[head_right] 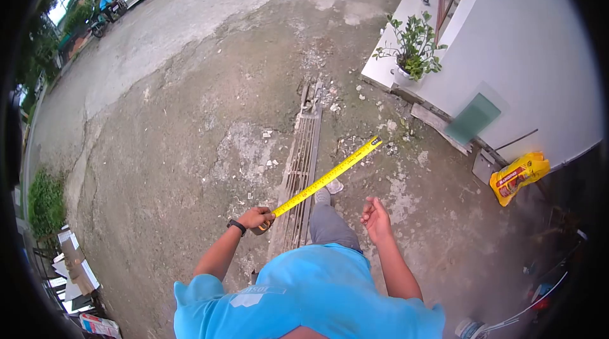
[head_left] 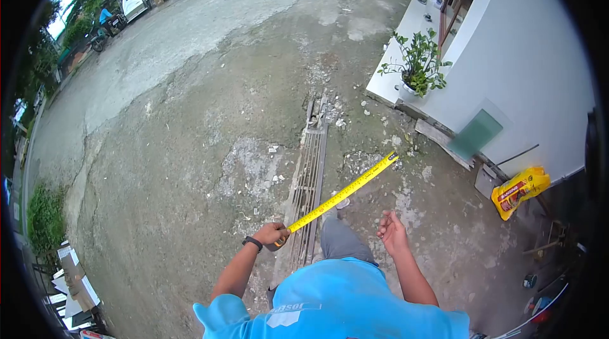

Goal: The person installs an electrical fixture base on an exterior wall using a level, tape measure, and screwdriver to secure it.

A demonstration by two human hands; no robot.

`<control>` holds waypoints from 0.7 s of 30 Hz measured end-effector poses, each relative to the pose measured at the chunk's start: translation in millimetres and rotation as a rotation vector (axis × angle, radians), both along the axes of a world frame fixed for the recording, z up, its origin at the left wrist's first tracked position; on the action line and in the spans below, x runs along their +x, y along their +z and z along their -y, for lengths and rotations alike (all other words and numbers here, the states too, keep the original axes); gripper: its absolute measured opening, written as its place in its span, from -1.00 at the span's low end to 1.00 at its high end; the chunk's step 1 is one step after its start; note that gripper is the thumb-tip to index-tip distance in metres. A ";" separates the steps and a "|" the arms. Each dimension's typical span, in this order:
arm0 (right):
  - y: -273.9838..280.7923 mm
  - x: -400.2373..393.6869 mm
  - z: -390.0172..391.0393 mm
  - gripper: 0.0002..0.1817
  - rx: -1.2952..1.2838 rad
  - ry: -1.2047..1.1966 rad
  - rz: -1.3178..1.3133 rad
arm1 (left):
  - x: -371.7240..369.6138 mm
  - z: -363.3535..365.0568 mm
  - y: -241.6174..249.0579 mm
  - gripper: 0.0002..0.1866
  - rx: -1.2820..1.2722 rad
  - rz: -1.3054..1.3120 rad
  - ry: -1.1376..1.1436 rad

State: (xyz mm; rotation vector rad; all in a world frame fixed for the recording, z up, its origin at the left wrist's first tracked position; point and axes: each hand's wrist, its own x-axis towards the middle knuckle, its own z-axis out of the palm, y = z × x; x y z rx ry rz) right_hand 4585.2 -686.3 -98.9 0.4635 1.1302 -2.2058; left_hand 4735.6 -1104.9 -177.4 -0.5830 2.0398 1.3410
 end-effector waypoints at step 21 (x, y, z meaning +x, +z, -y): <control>-71.0 -808.9 611.2 -0.64 0.522 0.549 -0.619 | -758.0 506.6 -33.3 -0.59 -0.142 -0.022 0.053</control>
